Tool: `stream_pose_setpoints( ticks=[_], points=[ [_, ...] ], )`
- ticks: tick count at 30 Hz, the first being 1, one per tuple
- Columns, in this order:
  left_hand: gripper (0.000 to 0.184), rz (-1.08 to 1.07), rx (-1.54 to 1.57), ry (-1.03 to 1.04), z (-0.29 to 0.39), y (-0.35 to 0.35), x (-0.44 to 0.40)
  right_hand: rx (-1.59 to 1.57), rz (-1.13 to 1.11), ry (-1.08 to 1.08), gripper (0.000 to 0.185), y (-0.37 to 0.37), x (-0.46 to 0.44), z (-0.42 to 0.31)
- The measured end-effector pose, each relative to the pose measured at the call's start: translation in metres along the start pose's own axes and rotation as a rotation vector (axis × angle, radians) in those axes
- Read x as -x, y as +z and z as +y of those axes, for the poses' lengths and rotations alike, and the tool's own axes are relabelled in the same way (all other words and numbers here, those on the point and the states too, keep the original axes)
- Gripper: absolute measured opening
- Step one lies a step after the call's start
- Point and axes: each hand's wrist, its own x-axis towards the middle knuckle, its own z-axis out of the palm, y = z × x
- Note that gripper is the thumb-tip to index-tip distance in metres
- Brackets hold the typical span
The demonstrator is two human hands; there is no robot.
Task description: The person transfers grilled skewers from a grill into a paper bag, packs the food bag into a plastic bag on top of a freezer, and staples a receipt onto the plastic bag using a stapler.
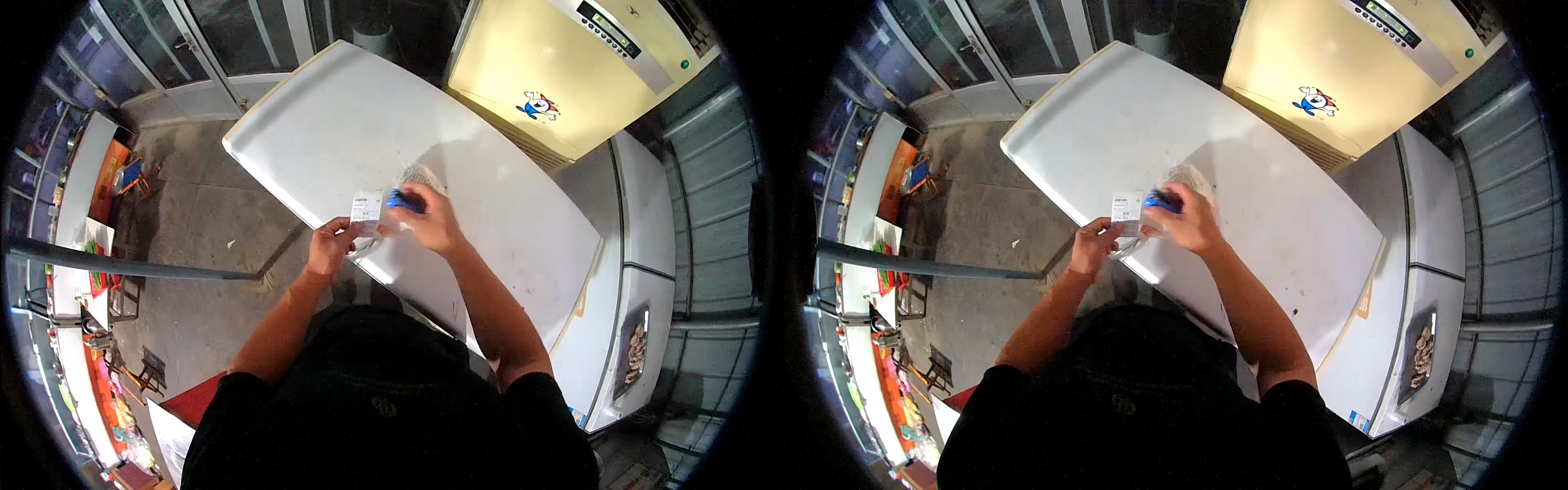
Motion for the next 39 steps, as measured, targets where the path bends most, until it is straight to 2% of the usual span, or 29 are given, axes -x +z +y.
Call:
stream_pose_setpoints(
  ticks=[1, 3, 6, 8, 9, 10, 12, 14, 15, 17, 18, 21, 22, 23, 25, 26, 27, 28, 30, 31, 34, 36, 37, 39],
  points=[
    [0.024, -0.008, -0.01, -0.009, 0.0, -0.002, 0.0, -0.022, 0.142, 0.015, 0.059, -0.008, 0.007, 0.008],
    [0.027, -0.008, -0.018, -0.014, 0.001, -0.001, 0.004, -0.32, 0.264, 0.03, 0.058, -0.035, 0.035, 0.022],
    [0.033, -0.012, 0.016, 0.097, 0.003, 0.003, 0.017, -0.102, 0.394, 0.264, 0.05, -0.075, 0.087, 0.068],
    [0.046, -0.149, -0.077, -0.162, 0.0, -0.005, 0.024, 0.097, 0.394, 0.347, 0.045, -0.089, 0.125, 0.091],
    [0.046, -0.145, -0.081, -0.161, -0.005, -0.008, 0.022, 0.203, 0.383, 0.389, 0.044, -0.092, 0.14, 0.097],
    [0.049, -0.186, -0.098, -0.217, -0.013, -0.012, 0.017, 0.196, 0.381, 0.387, 0.044, -0.094, 0.155, 0.108],
    [0.052, -0.224, -0.12, -0.275, -0.009, -0.008, 0.019, 0.422, 0.351, 0.229, 0.043, -0.094, 0.175, 0.126],
    [0.051, -0.271, -0.478, -0.132, 0.004, 0.007, 0.026, 0.467, 0.345, 0.197, 0.041, -0.093, 0.183, 0.125],
    [0.051, -0.268, -0.481, -0.133, 0.0, 0.013, 0.027, 0.519, 0.341, 0.163, 0.038, -0.091, 0.186, 0.121],
    [0.051, -0.282, -0.756, -0.16, -0.018, 0.024, 0.027, 0.478, 0.406, 0.185, 0.039, -0.086, 0.187, 0.132],
    [0.05, -0.25, -0.65, -0.096, -0.026, 0.034, 0.034, 0.441, 0.467, 0.207, 0.039, -0.084, 0.186, 0.133],
    [0.046, -0.219, -0.714, -0.002, -0.025, 0.059, 0.054, 0.496, 0.446, 0.25, 0.04, -0.086, 0.186, 0.125],
    [0.05, -0.182, -0.76, 0.175, -0.039, 0.062, 0.052, 0.507, 0.43, 0.241, 0.04, -0.088, 0.187, 0.121],
    [0.05, -0.165, -0.744, 0.172, -0.039, 0.064, 0.055, 0.493, 0.41, 0.245, 0.041, -0.089, 0.189, 0.118],
    [0.065, -0.189, -0.715, 0.244, -0.04, 0.064, 0.062, 0.492, 0.367, 0.241, 0.041, -0.093, 0.193, 0.115],
    [0.085, -0.225, -0.647, 0.106, -0.028, 0.062, 0.066, 0.547, 0.31, 0.225, 0.041, -0.097, 0.194, 0.114],
    [0.085, -0.209, -0.627, 0.105, -0.032, 0.058, 0.063, 0.603, 0.255, 0.208, 0.041, -0.102, 0.194, 0.113],
    [0.09, -0.137, -0.35, 0.089, -0.039, 0.054, 0.057, 0.619, 0.239, 0.197, 0.041, -0.104, 0.194, 0.114],
    [0.104, -0.012, 0.181, 0.045, -0.025, 0.048, 0.051, 0.396, 0.275, 0.299, 0.039, -0.106, 0.194, 0.12],
    [0.097, 0.045, 0.219, -0.049, -0.008, 0.05, 0.052, 0.408, 0.267, 0.296, 0.039, -0.107, 0.196, 0.122],
    [0.104, 0.024, 0.082, -0.032, -0.006, 0.05, 0.038, 0.292, 0.264, 0.3, 0.037, -0.105, 0.196, 0.132],
    [0.099, -0.028, -0.318, -0.059, -0.007, 0.052, 0.045, 0.276, 0.286, 0.241, 0.038, -0.102, 0.192, 0.13],
    [0.084, -0.184, -0.228, -0.14, -0.019, 0.049, 0.044, 0.279, 0.285, 0.241, 0.038, -0.101, 0.194, 0.128],
    [0.056, -0.431, 0.013, -0.311, -0.044, 0.046, 0.046, 0.874, 0.438, -0.028, 0.037, -0.076, 0.188, 0.073]
  ],
)
